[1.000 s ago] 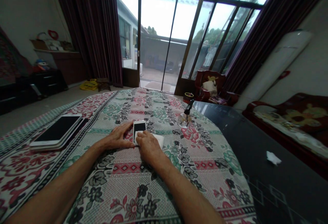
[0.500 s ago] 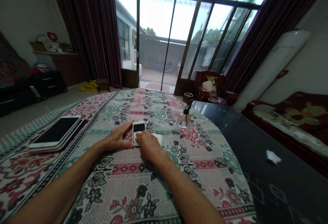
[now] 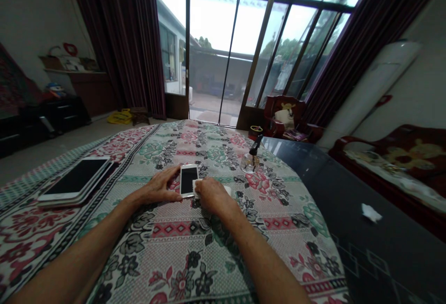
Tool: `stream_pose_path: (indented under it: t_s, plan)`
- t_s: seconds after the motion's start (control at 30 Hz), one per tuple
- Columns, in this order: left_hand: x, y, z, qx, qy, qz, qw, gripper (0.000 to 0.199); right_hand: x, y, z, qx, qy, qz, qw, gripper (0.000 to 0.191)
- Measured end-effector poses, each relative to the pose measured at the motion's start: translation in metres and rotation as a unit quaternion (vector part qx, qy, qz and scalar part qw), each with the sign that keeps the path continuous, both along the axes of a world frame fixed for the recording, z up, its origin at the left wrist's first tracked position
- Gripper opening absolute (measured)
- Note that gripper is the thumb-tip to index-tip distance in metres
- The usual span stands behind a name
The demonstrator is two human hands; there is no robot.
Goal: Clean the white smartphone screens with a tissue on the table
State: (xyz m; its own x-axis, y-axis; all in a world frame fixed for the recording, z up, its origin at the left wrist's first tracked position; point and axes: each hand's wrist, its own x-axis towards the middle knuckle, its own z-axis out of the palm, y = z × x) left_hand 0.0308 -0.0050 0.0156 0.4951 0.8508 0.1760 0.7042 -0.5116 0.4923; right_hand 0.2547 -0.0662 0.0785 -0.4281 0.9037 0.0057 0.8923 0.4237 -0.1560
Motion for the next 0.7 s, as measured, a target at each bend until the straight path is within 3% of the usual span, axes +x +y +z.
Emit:
stream_pose_path:
  t_s: [0.2,0.4,0.5,0.7]
  plan:
    - [0.0,0.0,-0.002,0.01,-0.001,-0.003,1.0,0.106,-0.016,-0.004,-0.012,0.022,0.007,0.119,0.993,0.019]
    - [0.001,0.0,-0.001,0.021,-0.005,-0.003,1.0,0.103,-0.023,-0.001,-0.024,0.057,0.06,0.148,0.986,0.018]
    - [0.0,0.0,-0.001,0.014,0.005,-0.006,1.0,0.105,-0.014,0.005,-0.018,0.026,0.038,0.134,0.99,0.014]
    - [-0.001,0.001,0.001,0.005,0.009,-0.008,1.0,0.108,0.007,0.005,0.007,-0.046,0.032,0.032,0.998,0.021]
